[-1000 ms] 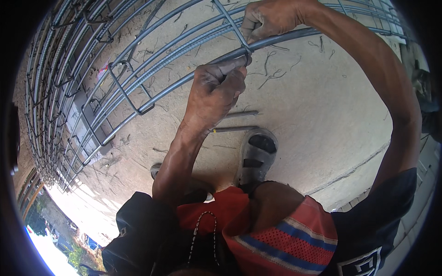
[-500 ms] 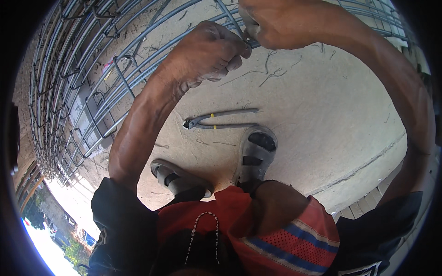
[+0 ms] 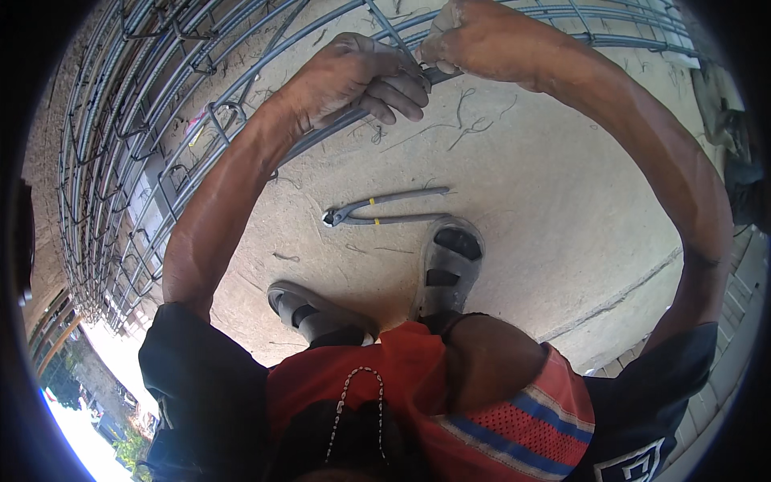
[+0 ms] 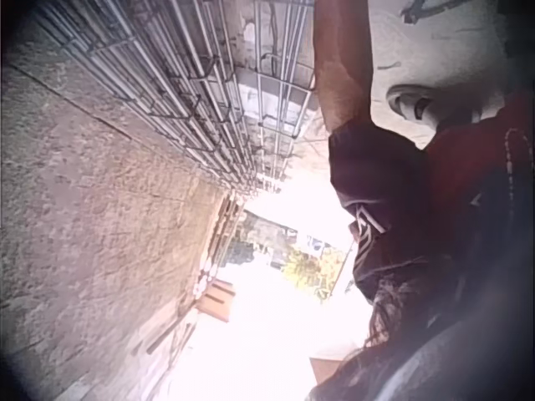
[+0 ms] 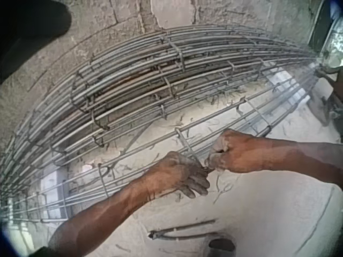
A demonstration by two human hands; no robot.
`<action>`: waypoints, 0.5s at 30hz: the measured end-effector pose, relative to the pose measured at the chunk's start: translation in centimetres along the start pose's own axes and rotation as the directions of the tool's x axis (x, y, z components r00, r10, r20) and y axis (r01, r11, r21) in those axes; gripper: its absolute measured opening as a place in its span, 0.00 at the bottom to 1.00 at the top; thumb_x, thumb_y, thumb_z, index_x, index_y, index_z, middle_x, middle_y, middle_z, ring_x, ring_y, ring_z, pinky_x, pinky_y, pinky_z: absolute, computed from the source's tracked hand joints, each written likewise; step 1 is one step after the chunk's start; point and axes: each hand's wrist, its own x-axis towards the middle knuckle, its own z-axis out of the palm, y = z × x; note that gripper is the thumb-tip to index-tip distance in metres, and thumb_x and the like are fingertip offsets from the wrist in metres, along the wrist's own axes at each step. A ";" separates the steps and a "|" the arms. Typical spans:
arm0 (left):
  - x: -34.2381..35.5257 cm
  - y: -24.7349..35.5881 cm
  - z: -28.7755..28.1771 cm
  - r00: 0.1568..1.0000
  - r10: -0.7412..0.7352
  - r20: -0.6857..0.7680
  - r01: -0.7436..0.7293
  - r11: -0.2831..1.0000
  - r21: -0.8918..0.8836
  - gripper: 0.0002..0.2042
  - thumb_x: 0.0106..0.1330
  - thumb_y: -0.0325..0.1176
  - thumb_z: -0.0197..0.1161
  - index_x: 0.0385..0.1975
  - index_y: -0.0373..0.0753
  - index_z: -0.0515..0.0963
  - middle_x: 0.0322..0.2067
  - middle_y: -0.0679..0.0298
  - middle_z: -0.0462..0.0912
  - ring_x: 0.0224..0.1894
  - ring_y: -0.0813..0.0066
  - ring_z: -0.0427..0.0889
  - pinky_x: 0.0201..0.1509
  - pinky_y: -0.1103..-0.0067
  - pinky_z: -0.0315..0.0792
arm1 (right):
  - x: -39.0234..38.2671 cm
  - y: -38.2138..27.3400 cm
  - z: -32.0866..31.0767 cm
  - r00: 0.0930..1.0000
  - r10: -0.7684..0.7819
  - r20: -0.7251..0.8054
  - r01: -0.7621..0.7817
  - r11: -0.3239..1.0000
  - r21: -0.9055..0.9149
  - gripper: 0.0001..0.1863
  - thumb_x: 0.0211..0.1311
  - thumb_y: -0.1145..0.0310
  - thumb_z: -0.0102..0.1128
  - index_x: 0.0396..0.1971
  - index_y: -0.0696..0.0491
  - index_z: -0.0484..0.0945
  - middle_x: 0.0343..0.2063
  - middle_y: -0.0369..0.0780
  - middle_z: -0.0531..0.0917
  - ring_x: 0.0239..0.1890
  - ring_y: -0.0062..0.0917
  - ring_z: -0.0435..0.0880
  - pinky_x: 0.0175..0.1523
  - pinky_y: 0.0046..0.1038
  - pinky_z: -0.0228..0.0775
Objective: The person secures metal rebar together to form a cage using wire and a pair of pincers, pulling and twisting wire at multiple connection points along the structure.
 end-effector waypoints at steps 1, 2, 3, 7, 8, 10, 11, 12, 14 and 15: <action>0.2 -0.5 0.3 0.998 0.041 -0.047 -0.032 0.983 0.178 0.14 0.65 0.34 0.52 0.40 0.29 0.76 0.29 0.51 0.82 0.32 0.66 0.84 0.31 0.78 0.80 | 0.1 0.7 0.6 0.990 0.006 -0.141 -0.013 0.999 -0.051 0.14 0.61 0.58 0.55 0.25 0.54 0.78 0.16 0.35 0.72 0.20 0.19 0.68 0.30 0.25 0.60; 0.2 -0.6 0.6 0.998 0.050 -0.044 -0.041 0.983 0.180 0.14 0.65 0.34 0.52 0.40 0.29 0.76 0.29 0.51 0.82 0.32 0.66 0.84 0.31 0.78 0.80 | 0.1 0.6 0.4 0.989 0.008 -0.149 -0.016 0.998 -0.055 0.14 0.61 0.58 0.55 0.25 0.54 0.78 0.16 0.35 0.72 0.20 0.19 0.68 0.30 0.25 0.60; 0.1 -0.5 0.9 0.989 0.101 -0.107 -0.064 0.950 0.306 0.13 0.64 0.34 0.55 0.39 0.30 0.77 0.29 0.52 0.83 0.32 0.67 0.85 0.31 0.78 0.80 | 0.1 0.5 0.1 0.994 0.021 -0.109 -0.032 0.995 -0.099 0.14 0.60 0.58 0.55 0.26 0.54 0.78 0.18 0.36 0.73 0.22 0.20 0.69 0.31 0.26 0.61; 0.8 -1.2 1.4 0.883 0.439 -0.169 -0.235 0.722 0.651 0.12 0.59 0.32 0.63 0.38 0.31 0.78 0.28 0.56 0.83 0.29 0.69 0.84 0.29 0.78 0.79 | 0.0 1.0 0.7 0.979 0.013 -0.203 -0.039 0.991 -0.124 0.15 0.60 0.55 0.55 0.31 0.54 0.78 0.26 0.38 0.75 0.28 0.22 0.73 0.35 0.29 0.65; 0.8 -0.9 1.5 0.881 0.442 -0.169 -0.239 0.723 0.648 0.12 0.59 0.32 0.63 0.38 0.31 0.78 0.28 0.56 0.83 0.29 0.69 0.84 0.29 0.78 0.79 | 0.0 1.4 1.0 0.979 0.015 -0.204 -0.042 0.991 -0.129 0.15 0.60 0.55 0.55 0.31 0.54 0.78 0.26 0.38 0.75 0.28 0.22 0.73 0.35 0.29 0.65; 0.9 -0.2 1.7 0.898 0.438 -0.049 -0.256 0.608 0.752 0.12 0.56 0.29 0.65 0.38 0.33 0.79 0.27 0.56 0.83 0.27 0.69 0.84 0.29 0.77 0.78 | -0.5 2.1 1.4 0.935 -0.168 -0.312 0.057 0.941 -0.335 0.15 0.56 0.57 0.61 0.33 0.54 0.77 0.31 0.38 0.75 0.33 0.24 0.76 0.38 0.32 0.69; 1.0 -0.6 1.5 0.895 0.442 -0.060 -0.251 0.610 0.751 0.12 0.56 0.29 0.65 0.38 0.33 0.79 0.27 0.56 0.83 0.27 0.69 0.84 0.29 0.77 0.78 | -0.9 2.2 1.3 0.935 -0.177 -0.308 0.064 0.937 -0.343 0.15 0.56 0.57 0.61 0.33 0.54 0.77 0.31 0.38 0.75 0.33 0.24 0.76 0.38 0.32 0.69; 1.2 -1.3 1.1 0.815 0.578 -0.046 -0.334 0.532 0.778 0.11 0.54 0.29 0.66 0.37 0.34 0.79 0.26 0.56 0.83 0.26 0.68 0.83 0.29 0.77 0.77 | -1.5 2.3 1.2 0.787 -0.502 -0.358 0.302 0.820 -0.486 0.13 0.52 0.61 0.64 0.35 0.53 0.78 0.33 0.38 0.77 0.34 0.24 0.78 0.36 0.29 0.72; 1.4 -1.9 1.1 0.715 0.698 -0.033 -0.400 0.447 0.800 0.11 0.53 0.28 0.67 0.36 0.35 0.80 0.25 0.56 0.83 0.25 0.68 0.82 0.29 0.76 0.77 | -2.5 2.3 2.0 0.545 -0.767 -0.338 0.477 0.615 -0.627 0.15 0.48 0.65 0.68 0.36 0.52 0.78 0.36 0.38 0.78 0.36 0.24 0.81 0.33 0.25 0.76; 1.4 -1.8 1.0 0.717 0.697 -0.020 -0.382 0.417 0.825 0.09 0.52 0.27 0.67 0.34 0.35 0.81 0.25 0.57 0.83 0.26 0.68 0.82 0.30 0.76 0.77 | -2.6 2.6 3.6 0.508 -0.777 -0.371 0.498 0.616 -0.610 0.16 0.47 0.65 0.68 0.37 0.52 0.78 0.35 0.38 0.77 0.35 0.24 0.81 0.34 0.25 0.77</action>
